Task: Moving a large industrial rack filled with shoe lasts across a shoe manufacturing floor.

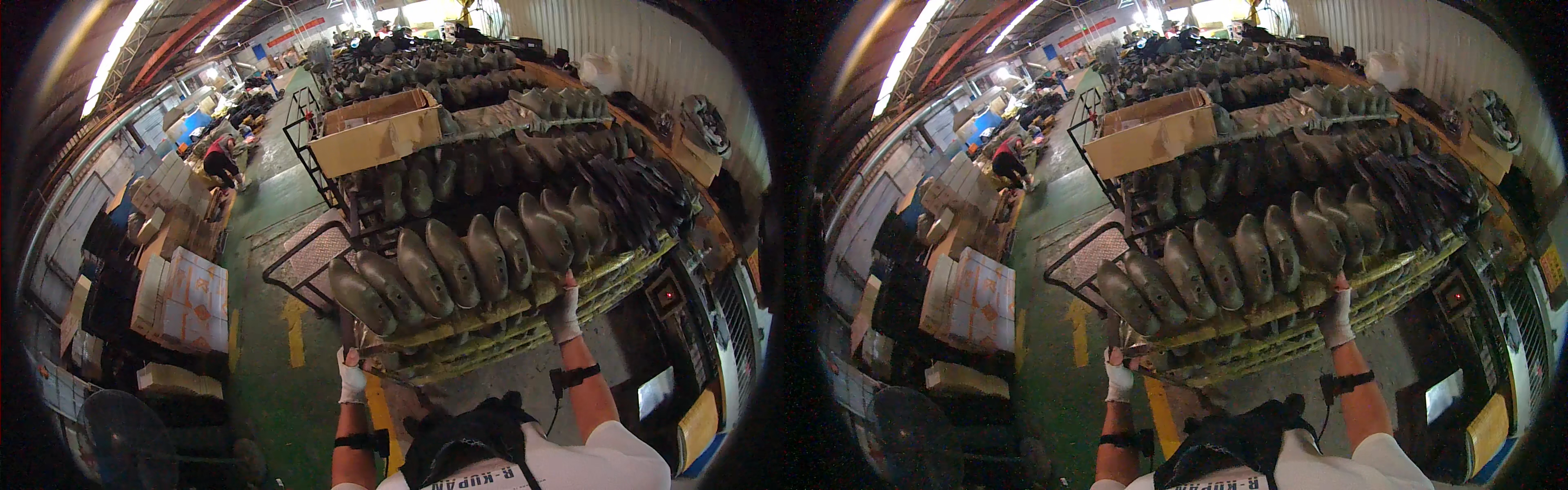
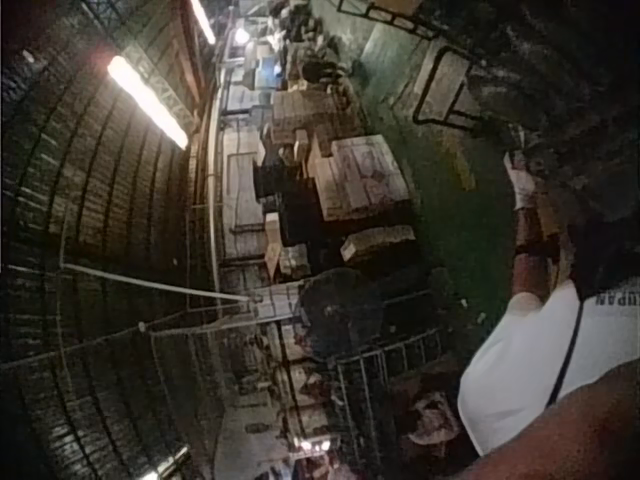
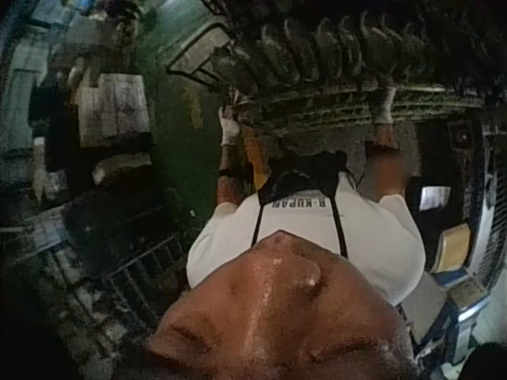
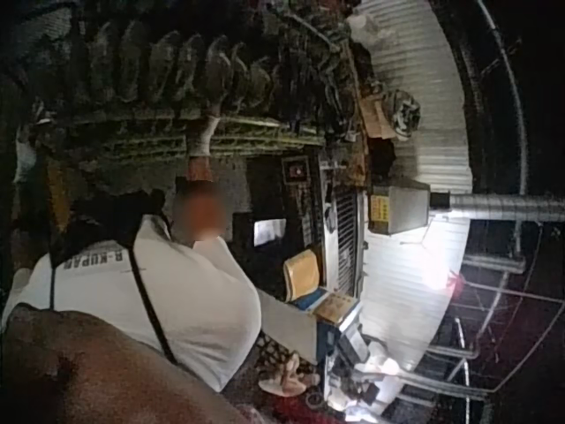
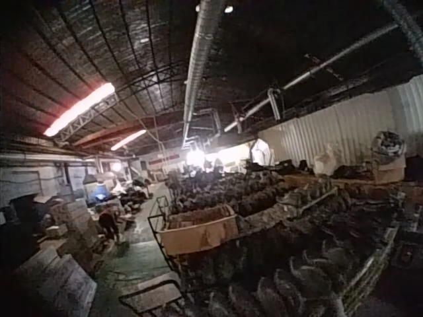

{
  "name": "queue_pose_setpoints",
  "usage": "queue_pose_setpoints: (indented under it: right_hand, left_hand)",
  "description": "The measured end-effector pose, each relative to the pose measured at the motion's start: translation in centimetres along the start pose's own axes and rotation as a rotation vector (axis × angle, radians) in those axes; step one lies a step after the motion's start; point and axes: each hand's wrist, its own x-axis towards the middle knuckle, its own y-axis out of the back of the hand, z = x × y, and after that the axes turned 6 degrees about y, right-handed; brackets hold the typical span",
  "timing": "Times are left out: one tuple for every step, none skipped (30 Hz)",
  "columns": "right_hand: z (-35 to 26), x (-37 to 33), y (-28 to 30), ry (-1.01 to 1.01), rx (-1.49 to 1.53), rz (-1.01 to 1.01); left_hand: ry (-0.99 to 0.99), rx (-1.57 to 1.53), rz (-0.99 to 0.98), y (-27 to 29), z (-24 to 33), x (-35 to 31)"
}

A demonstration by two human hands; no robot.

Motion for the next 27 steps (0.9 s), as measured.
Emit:
queue_pose_setpoints:
  right_hand:
    - [0.0, -0.1, -0.4, -0.01, 0.043, 0.004]
    - [0.3, -0.1, -0.9, 0.003, 0.041, 0.004]
    - [1.3, -0.4, -3.2, -0.016, 0.053, -0.019]
    - [1.1, -0.6, -3.6, 0.005, 0.044, -0.009]
    - [1.5, -0.3, -2.8, -0.021, 0.015, 0.005]
    - [0.7, -0.1, 0.0, -0.006, -0.036, 0.058]
    - [0.4, 0.1, 1.6, -0.017, -0.07, 0.089]
    - [0.8, 0.3, 1.8, -0.018, -0.108, 0.082]
    - [1.1, 0.5, 2.0, -0.014, -0.15, 0.078]
    - [1.3, 0.7, 2.2, -0.009, -0.192, 0.075]
    - [1.5, 1.0, 2.6, 0.055, -0.308, -0.005]
    - [1.5, 1.2, 3.1, 0.126, -0.427, -0.077]
    - [1.5, 1.4, 3.6, 0.134, -0.426, -0.096]
    - [1.4, 1.5, 4.2, 0.144, -0.426, -0.113]
    - [1.6, 1.5, 4.0, 0.085, -0.299, -0.086]
    - [1.6, 1.6, 3.8, 0.026, -0.174, -0.057]
    - [1.6, 1.6, 3.7, 0.017, -0.159, -0.074]
    - [1.4, 1.5, 3.2, 0.011, -0.144, -0.089]
    - [1.4, 1.5, 3.0, 0.004, -0.129, -0.103]
    - [1.5, 1.6, 3.3, -0.004, -0.129, -0.095]
    - [1.5, 1.7, 3.6, -0.008, -0.129, -0.086]
    - [1.5, 1.8, 3.8, -0.011, -0.128, -0.078]
    - [1.5, 1.7, 4.1, 0.044, -0.231, -0.089]
    - [1.3, 1.6, 3.8, 0.097, -0.333, -0.104]
    - [1.4, 1.6, 4.1, 0.123, -0.393, -0.121]
    - [1.5, 1.7, 4.2, 0.149, -0.453, -0.138]
    - [1.4, 2.0, 4.8, 0.151, -0.473, -0.155]
  left_hand:
    - [-0.031, 0.041, -0.022, 0.8, -0.2, 0.2]
    - [-0.062, 0.017, -0.032, 2.3, -0.9, 1.1]
    - [-0.118, -0.001, -0.01, 6.4, -1.5, 1.5]
    - [-0.139, -0.027, -0.03, 6.3, -1.8, 2.0]
    - [-0.114, -0.018, -0.138, 6.7, -1.7, 1.9]
    - [-0.05, -0.022, -0.291, 2.9, -1.0, 2.1]
    - [-0.01, -0.017, -0.417, 0.8, -0.1, 1.7]
    - [-0.097, 0.039, -0.297, 1.2, -0.1, 1.2]
    - [-0.179, 0.091, -0.181, 1.2, -0.6, 0.7]
    - [-0.316, 0.226, -0.134, 1.4, -0.6, 0.5]
    - [-0.449, 0.36, -0.068, 1.6, -0.6, 0.2]
    - [-0.632, 0.575, -0.08, 1.0, -0.1, -0.1]
    - [-0.814, 0.791, -0.093, 0.4, 0.2, -0.3]
    - [-0.583, 0.57, -0.084, 0.2, 0.1, -0.3]
    - [-0.357, 0.353, -0.062, 0.4, 0.2, -0.6]
    - [-0.133, 0.134, -0.04, 0.6, 0.2, -0.8]
    - [-0.122, 0.127, -0.044, 0.7, 0.3, -0.9]
    - [-0.11, 0.12, -0.05, 0.6, 0.6, -1.0]
    - [-0.097, 0.113, -0.056, 0.5, 0.9, -1.1]
    - [-0.083, 0.123, -0.118, 0.4, 1.3, -1.1]
    - [-0.069, 0.132, -0.183, -0.1, 2.0, -1.0]
    - [-0.056, 0.141, -0.248, -0.5, 2.4, -0.9]
    - [-0.071, 0.145, -0.255, -0.5, 2.3, -0.8]
    - [-0.089, 0.149, -0.259, -0.4, 2.2, -0.8]
    - [-0.106, 0.154, -0.263, -0.3, 2.2, -0.8]
    - [-0.086, 0.152, -0.253, -0.2, 2.2, -0.8]
    - [-0.064, 0.148, -0.246, -0.3, 2.3, -0.9]
